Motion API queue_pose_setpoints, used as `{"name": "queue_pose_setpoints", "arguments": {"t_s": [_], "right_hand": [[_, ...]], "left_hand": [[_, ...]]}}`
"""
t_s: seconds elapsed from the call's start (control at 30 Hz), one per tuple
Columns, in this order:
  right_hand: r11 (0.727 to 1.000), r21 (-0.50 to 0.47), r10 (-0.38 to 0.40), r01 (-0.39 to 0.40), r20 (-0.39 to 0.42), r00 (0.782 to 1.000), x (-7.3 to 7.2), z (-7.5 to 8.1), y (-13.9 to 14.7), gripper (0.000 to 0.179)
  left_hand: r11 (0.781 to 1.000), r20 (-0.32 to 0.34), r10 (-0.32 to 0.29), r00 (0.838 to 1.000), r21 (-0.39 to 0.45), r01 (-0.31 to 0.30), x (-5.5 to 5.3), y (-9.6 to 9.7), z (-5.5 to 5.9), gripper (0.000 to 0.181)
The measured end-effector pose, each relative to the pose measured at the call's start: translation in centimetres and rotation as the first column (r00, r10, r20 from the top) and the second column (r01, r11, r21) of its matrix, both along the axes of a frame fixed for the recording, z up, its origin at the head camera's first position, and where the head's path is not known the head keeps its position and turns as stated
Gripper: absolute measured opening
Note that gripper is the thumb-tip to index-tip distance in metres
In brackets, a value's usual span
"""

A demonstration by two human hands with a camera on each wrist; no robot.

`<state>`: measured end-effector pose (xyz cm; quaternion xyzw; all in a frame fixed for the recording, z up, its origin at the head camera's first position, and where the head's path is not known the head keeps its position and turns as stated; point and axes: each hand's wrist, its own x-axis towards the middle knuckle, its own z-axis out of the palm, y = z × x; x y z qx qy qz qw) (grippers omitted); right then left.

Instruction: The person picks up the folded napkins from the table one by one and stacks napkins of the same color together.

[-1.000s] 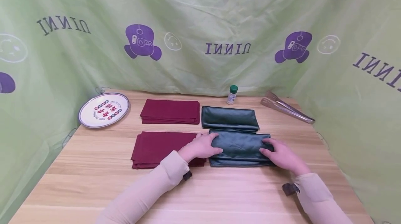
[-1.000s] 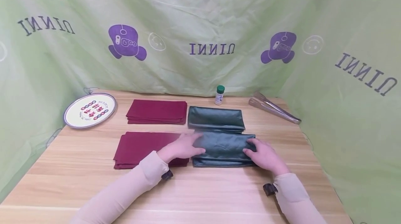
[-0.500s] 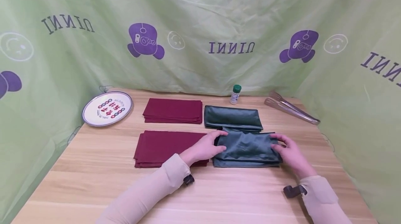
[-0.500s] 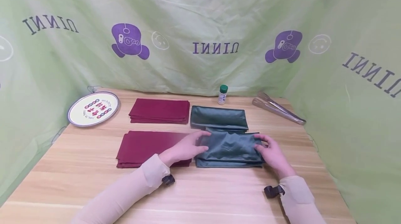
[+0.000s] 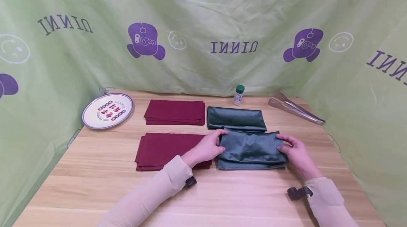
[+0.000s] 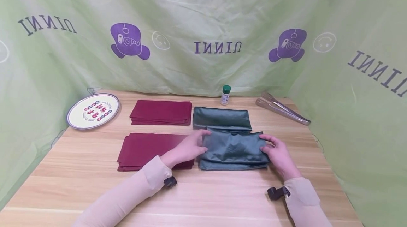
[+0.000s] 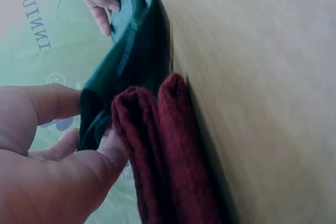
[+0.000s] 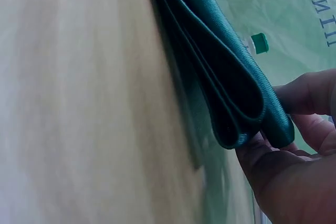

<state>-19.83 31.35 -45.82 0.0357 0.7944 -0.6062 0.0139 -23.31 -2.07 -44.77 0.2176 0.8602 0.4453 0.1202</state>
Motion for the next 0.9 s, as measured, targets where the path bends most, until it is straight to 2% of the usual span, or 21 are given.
{"name": "queue_pose_setpoints", "arguments": {"t_s": [0.2, 0.37, 0.63, 0.77, 0.9], "right_hand": [[0.999, -0.049, -0.002, 0.002, 0.003, 1.000, -0.3, 1.0, -0.3, 0.048], [0.996, -0.085, -0.002, -0.002, -0.051, 0.999, -1.0, 2.3, -0.8, 0.045], [0.993, -0.121, -0.030, 0.017, -0.106, 0.994, -3.4, 4.3, -1.8, 0.047], [0.991, -0.123, -0.069, 0.054, -0.116, 0.991, -4.8, 4.9, -2.3, 0.047], [0.993, -0.067, -0.107, 0.100, -0.108, 0.988, -6.4, 5.1, -2.7, 0.049]], "left_hand": [[0.997, 0.014, -0.015, 1.000, 0.074, 0.014, -0.4, -0.3, 0.8, 0.058], [0.990, 0.027, -0.013, 1.000, 0.143, 0.009, -1.0, -0.9, 2.6, 0.058], [0.983, 0.019, 0.035, 0.999, 0.179, -0.038, -3.5, -1.7, 4.7, 0.058], [0.977, 0.025, 0.058, 0.998, 0.202, -0.062, -5.0, -2.0, 5.1, 0.059], [0.966, 0.026, 0.083, 0.996, 0.244, -0.087, -6.4, -2.2, 5.1, 0.059]]}}
